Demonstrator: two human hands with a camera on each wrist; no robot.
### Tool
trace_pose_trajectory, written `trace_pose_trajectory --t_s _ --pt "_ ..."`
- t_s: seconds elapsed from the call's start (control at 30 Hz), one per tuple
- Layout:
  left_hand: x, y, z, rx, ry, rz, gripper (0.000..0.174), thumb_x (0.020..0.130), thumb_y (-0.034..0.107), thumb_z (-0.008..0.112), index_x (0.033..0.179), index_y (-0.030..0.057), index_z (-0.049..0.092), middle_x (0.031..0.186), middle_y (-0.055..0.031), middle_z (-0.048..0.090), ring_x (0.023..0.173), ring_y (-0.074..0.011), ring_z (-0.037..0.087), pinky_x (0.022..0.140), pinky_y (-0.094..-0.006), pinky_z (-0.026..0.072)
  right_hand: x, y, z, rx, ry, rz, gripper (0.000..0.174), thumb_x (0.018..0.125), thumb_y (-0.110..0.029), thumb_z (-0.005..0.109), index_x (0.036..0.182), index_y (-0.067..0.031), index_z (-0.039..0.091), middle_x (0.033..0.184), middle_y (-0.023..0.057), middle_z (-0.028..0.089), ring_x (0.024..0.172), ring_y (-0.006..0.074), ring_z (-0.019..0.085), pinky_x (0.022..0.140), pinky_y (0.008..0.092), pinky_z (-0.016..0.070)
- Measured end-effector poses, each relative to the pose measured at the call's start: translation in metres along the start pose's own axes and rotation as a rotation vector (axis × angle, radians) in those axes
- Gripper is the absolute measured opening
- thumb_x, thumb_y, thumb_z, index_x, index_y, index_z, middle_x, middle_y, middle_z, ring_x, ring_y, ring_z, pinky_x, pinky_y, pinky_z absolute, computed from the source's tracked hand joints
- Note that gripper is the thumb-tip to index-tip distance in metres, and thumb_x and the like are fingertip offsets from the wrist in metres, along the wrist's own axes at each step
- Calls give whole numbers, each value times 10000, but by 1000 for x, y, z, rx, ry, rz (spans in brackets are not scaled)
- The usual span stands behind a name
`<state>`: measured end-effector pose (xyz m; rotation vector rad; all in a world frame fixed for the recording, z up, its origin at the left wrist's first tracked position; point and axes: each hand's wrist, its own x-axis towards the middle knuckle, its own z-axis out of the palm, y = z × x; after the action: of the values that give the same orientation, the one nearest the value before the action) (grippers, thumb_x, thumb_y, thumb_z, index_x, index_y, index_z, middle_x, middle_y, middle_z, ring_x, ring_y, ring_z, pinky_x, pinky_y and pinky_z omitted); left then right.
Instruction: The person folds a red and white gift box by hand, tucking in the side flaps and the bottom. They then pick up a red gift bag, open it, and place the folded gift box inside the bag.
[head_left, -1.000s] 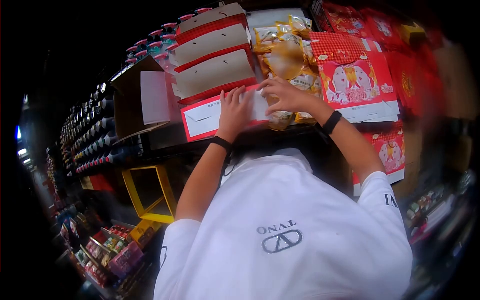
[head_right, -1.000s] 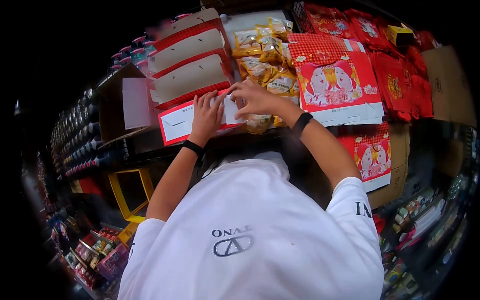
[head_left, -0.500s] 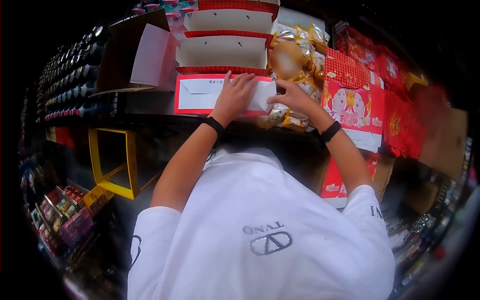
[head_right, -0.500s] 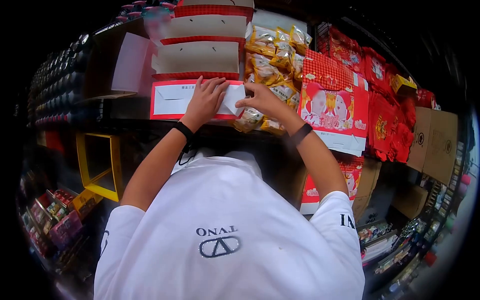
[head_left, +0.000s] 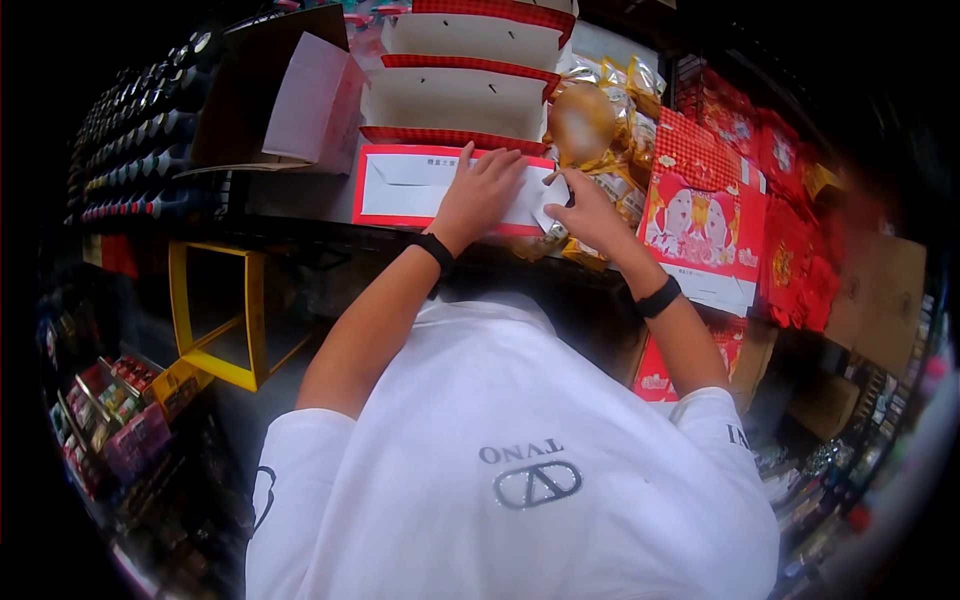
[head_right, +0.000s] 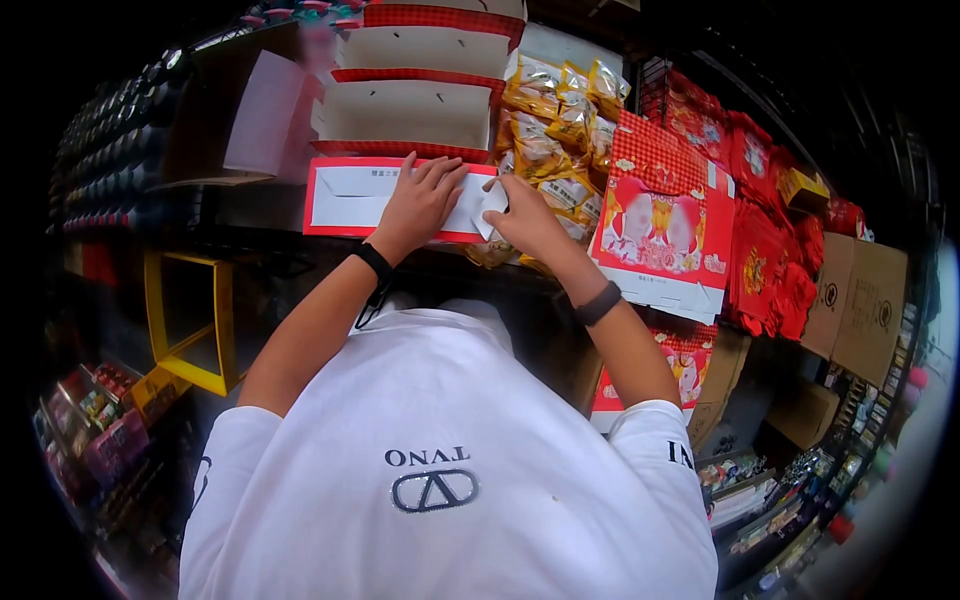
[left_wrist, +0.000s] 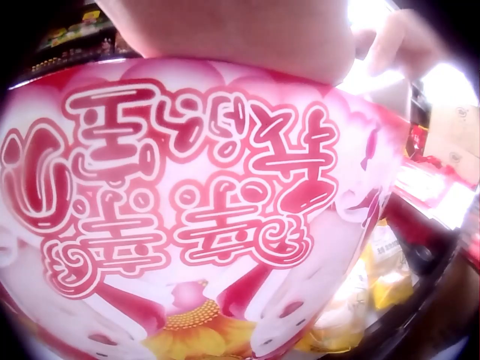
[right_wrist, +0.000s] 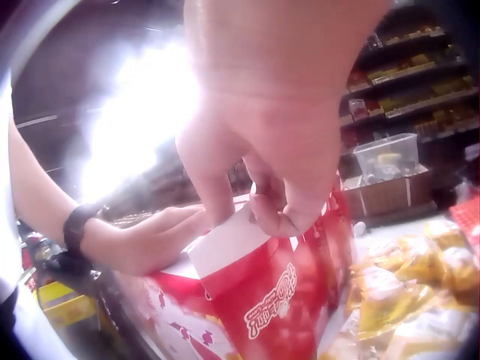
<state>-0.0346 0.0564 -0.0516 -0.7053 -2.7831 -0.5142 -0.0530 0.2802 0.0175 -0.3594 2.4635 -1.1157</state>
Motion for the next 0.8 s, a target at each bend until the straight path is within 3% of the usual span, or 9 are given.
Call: trace_pose_trajectory --t_s 0.1,0.2,0.3,0.4,0.57,0.7,0.8 --pt "0 0 0 -4 2 0 388 1062 260 588 1414 97 605 1426 -80 607 1360 -264 526 1197 -589 312 5 3 0 -93 -44 13 444 821 -137 814 1207 -10 634 1113 218 681 990 377 669 871 428 524" --pt "1 1 -1 7 11 5 387 1062 263 587 1412 97 608 1424 -83 610 1360 -265 527 1194 -594 313 7 -6 -7 -315 -100 -75 437 814 -174 834 1157 0 628 1136 237 682 1036 406 666 870 444 522" --pt "2 1 -1 -2 15 4 388 1059 263 591 1410 97 609 1423 -85 612 1360 -266 529 1193 -597 314 14 -35 -22 -330 -277 -39 442 806 -202 849 1124 8 625 1098 232 693 1040 425 664 865 450 523" --pt "1 -1 -2 1 17 12 383 1060 267 590 1402 95 615 1423 -86 616 1359 -266 534 1194 -601 312 26 -39 -28 -409 -293 -119 460 775 -267 879 1054 4 632 964 208 708 1000 425 675 825 493 518" --pt "0 -3 0 -25 36 -3 370 1065 279 583 1381 94 630 1421 -87 623 1355 -267 547 1190 -607 318 35 8 -18 -182 -302 -26 447 811 -341 877 1030 4 696 904 186 727 845 354 699 758 435 524" --pt "0 -1 -2 -31 17 -25 373 1063 287 584 1376 90 636 1418 -84 627 1351 -262 554 1188 -604 325 25 -9 -20 -83 -266 66 441 852 -355 857 1073 7 737 930 178 757 805 290 713 768 393 533" --pt "-1 2 -1 -22 30 -24 375 1063 292 585 1371 86 639 1412 -81 633 1346 -257 559 1187 -602 327 20 -48 -21 -250 -251 228 456 851 -332 854 1153 -8 745 968 145 780 857 227 727 828 368 539"
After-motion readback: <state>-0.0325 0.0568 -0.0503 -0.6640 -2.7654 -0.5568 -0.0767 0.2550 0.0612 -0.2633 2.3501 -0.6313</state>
